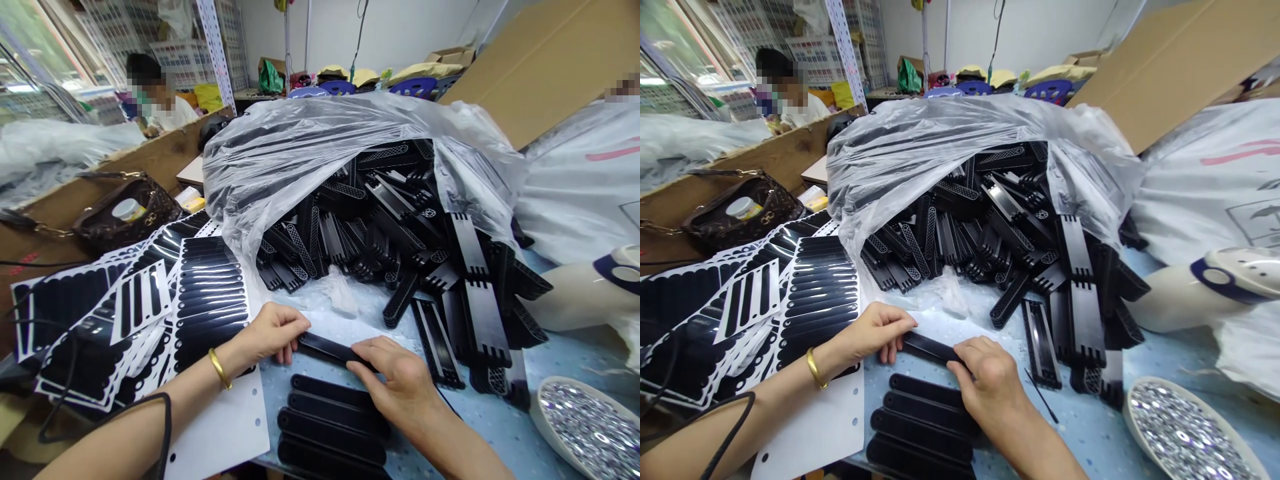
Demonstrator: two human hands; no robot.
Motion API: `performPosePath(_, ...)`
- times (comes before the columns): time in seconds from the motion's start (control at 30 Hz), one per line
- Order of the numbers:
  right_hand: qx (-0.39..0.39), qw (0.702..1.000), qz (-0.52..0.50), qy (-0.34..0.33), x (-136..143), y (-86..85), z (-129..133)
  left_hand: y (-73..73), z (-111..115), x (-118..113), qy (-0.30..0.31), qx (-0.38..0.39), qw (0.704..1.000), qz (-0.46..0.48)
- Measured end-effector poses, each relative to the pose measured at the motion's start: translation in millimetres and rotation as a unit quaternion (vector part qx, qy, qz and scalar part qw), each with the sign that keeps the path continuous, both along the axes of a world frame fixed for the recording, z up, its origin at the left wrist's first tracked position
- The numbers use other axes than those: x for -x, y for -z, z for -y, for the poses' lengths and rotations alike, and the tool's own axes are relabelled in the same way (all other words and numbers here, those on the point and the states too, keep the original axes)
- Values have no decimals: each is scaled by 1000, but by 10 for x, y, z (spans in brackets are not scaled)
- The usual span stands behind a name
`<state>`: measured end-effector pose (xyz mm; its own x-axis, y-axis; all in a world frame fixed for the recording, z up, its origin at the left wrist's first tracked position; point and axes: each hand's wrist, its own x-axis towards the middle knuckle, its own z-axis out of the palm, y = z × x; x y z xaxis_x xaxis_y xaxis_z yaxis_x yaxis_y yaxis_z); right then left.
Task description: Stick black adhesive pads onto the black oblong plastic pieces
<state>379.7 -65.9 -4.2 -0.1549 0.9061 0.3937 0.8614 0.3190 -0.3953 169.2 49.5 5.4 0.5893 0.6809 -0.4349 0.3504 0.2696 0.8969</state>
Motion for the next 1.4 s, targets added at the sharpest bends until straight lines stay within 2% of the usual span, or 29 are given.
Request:
performPosePath(0.2, 0, 1000, -5, -6, 11, -10, 8, 71, 43, -61, 3, -178, 984, -18)
performPosePath(0.27, -1, 1000, -12, -6, 9, -11, 8, 65, 38, -76, 16, -197, 980, -14)
performPosePath(0.43, 3, 999, -31, -9, -6, -15, -1, 14, 32, -86, 26, -144, 989, -23)
performPosePath(0.57, 3, 999, -33, -5, -4, -21, -12, 22, -4, -59, 8, -80, 996, -45)
performPosePath(0.7, -6, 1000, -29, -5, 7, -15, -18, 23, -47, 0, -22, -2, 1000, 12)
performPosePath(0.83, -11, 1000, -27, -7, 25, -2, -14, 14, -22, 12, -22, -12, 1000, 13)
performPosePath(1.0, -15, 999, -29, -8, 35, -1, -9, 21, 31, -40, -60, -23, 998, -1)
performPosePath(1.3, -22, 999, -38, 0, 32, 11, -5, 24, -7, 1, -47, 3, 998, 28)
performPosePath(1.4, -17, 999, -36, -1, 35, 14, -5, 56, 13, 12, -50, -20, 998, 32)
